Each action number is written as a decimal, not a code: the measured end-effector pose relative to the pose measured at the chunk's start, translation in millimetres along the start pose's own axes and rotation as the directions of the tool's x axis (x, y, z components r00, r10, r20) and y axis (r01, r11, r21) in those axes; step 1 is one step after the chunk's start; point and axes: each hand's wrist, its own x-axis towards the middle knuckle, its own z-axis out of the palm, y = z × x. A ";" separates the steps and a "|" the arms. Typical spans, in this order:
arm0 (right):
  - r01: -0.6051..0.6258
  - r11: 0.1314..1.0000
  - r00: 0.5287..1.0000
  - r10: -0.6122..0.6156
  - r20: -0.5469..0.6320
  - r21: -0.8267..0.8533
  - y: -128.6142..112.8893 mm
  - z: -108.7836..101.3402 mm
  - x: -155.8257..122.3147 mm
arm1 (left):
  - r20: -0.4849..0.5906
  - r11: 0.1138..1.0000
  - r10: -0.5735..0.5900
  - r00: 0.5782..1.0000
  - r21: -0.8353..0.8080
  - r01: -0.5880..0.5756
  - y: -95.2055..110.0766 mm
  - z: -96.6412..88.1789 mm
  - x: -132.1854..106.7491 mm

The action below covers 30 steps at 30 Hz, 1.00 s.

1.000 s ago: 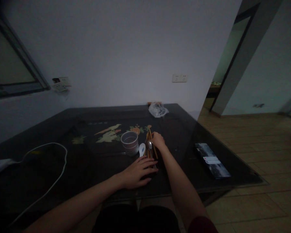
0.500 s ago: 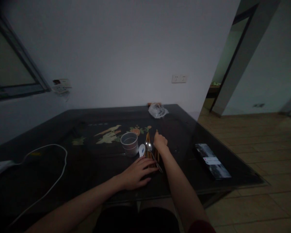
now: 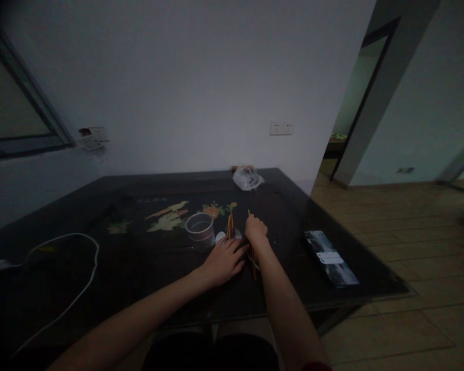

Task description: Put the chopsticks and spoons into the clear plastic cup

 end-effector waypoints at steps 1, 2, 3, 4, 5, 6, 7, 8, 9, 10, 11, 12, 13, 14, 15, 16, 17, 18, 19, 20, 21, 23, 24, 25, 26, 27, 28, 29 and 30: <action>-0.001 1.000 1.000 0.001 0.003 0.003 0.0 -0.9 -1.0 | 0.002 1.000 -0.006 1.000 0.007 0.006 1.4 0.6 2.9; -0.004 1.000 1.000 0.004 0.005 0.005 0.0 -1.7 -1.8 | 0.004 1.000 -0.005 1.000 0.009 0.005 2.3 0.8 5.2; -0.007 1.000 1.000 0.007 0.006 0.007 0.3 -2.5 -2.3 | 0.004 1.000 -0.002 1.000 0.009 0.002 2.7 0.9 6.7; -0.007 1.000 1.000 0.007 0.006 0.011 0.7 -3.2 -2.5 | 0.001 1.000 -0.001 1.000 0.005 0.001 2.9 1.0 7.5; -0.008 1.000 1.000 0.008 0.008 0.014 1.2 -3.8 -2.5 | -0.002 1.000 -0.002 1.000 0.000 0.002 2.7 1.1 7.6; -0.011 1.000 1.000 0.010 0.012 0.018 1.9 -4.2 -2.2 | -0.005 1.000 -0.004 1.000 -0.008 0.004 2.5 1.5 7.2; -0.014 1.000 1.000 0.014 0.016 0.021 2.6 -4.6 -1.8 | -0.007 1.000 -0.010 1.000 -0.017 0.010 2.1 2.1 6.4; -0.020 0.999 1.000 0.020 0.020 0.025 3.4 -5.0 -1.2 | -0.010 0.999 -0.018 1.000 -0.027 0.018 1.8 2.9 5.3; -0.028 0.999 0.999 0.027 0.023 0.028 4.4 -5.6 -0.6 | -0.014 0.999 -0.026 1.000 -0.037 0.025 1.5 3.7 4.1; -0.037 0.999 0.999 0.036 0.023 0.029 5.6 -6.4 0.0 | -0.017 0.998 -0.030 0.999 -0.050 0.029 1.2 4.5 2.9; -0.046 0.999 0.999 0.046 0.021 0.029 6.9 -7.5 0.6 | -0.022 0.997 -0.033 0.999 -0.065 0.031 1.1 4.8 1.9; -0.056 0.998 0.998 0.055 0.015 0.030 8.6 -9.0 1.1 | -0.026 0.996 -0.036 0.999 -0.083 0.034 1.1 4.7 1.2; -0.063 0.997 0.998 0.063 0.005 0.035 10.6 -10.9 1.8 | -0.032 0.994 -0.040 0.999 -0.104 0.036 1.2 3.9 0.7; -0.069 0.997 0.998 0.069 -0.009 0.048 13.0 -13.3 2.6 | -0.038 0.991 -0.044 0.998 -0.127 0.039 1.2 2.6 0.6; -0.066 0.995 0.997 0.068 -0.025 0.071 15.7 -15.9 3.5 | -0.047 0.987 -0.051 0.998 -0.155 0.043 1.1 0.7 0.8; -0.051 0.993 0.998 0.055 -0.041 0.105 18.7 -18.9 4.5 | -0.057 0.981 -0.059 0.997 -0.189 0.047 0.9 -1.5 1.3; -0.024 0.989 0.998 0.033 -0.061 0.149 21.9 -22.1 5.6 | -0.068 0.972 -0.068 0.995 -0.229 0.051 0.4 -3.8 2.1; 0.012 0.980 0.996 0.006 -0.085 0.200 25.0 -25.6 6.6 | -0.079 0.959 -0.080 0.994 -0.276 0.056 -0.3 -5.9 3.0; 0.052 0.965 0.994 -0.024 -0.110 0.257 27.8 -29.1 7.2 | -0.090 0.943 -0.097 0.991 -0.327 0.063 -1.2 -7.7 4.0; 0.096 0.941 0.989 -0.055 -0.134 0.324 30.1 -32.8 7.4 | -0.101 0.922 -0.122 0.987 -0.380 0.075 -2.1 -9.1 5.0; 0.147 0.902 0.984 -0.091 -0.154 0.405 31.7 -36.5 6.7 | -0.112 0.896 -0.153 0.982 -0.434 0.090 -2.9 -10.1 6.0; 0.262 0.756 0.965 -0.191 -0.180 0.600 32.1 -44.0 2.2 | -0.134 0.834 -0.223 0.966 -0.539 0.118 -4.0 -12.2 7.6; 0.315 0.649 0.948 -0.256 -0.190 0.693 30.8 -47.8 -1.6 | -0.142 0.798 -0.255 0.957 -0.589 0.125 -4.1 -13.9 8.0; 0.357 0.532 0.924 -0.323 -0.206 0.768 28.4 -51.4 -6.4 | -0.144 0.762 -0.283 0.948 -0.635 0.131 -4.0 -16.3 8.2; 0.384 0.430 0.899 -0.377 -0.223 0.818 25.1 -54.9 -11.9 | -0.137 0.727 -0.307 0.942 -0.673 0.139 -4.0 -19.6 8.1; 0.400 0.355 0.877 -0.416 -0.240 0.845 21.0 -58.1 -17.8 | -0.124 0.697 -0.326 0.937 -0.701 0.149 -4.2 -23.8 7.6; 0.415 0.308 0.859 -0.443 -0.257 0.856 16.2 -61.1 -23.9 | -0.111 0.676 -0.342 0.933 -0.719 0.162 -4.8 -28.8 6.8; 0.431 0.279 0.842 -0.465 -0.272 0.858 11.0 -63.6 -29.8 | -0.101 0.666 -0.355 0.930 -0.725 0.175 -6.2 -34.2 5.7; 0.451 0.257 0.823 -0.490 -0.287 0.855 5.6 -65.7 -35.4 | -0.097 0.666 -0.363 0.927 -0.723 0.185 -8.3 -39.8 4.0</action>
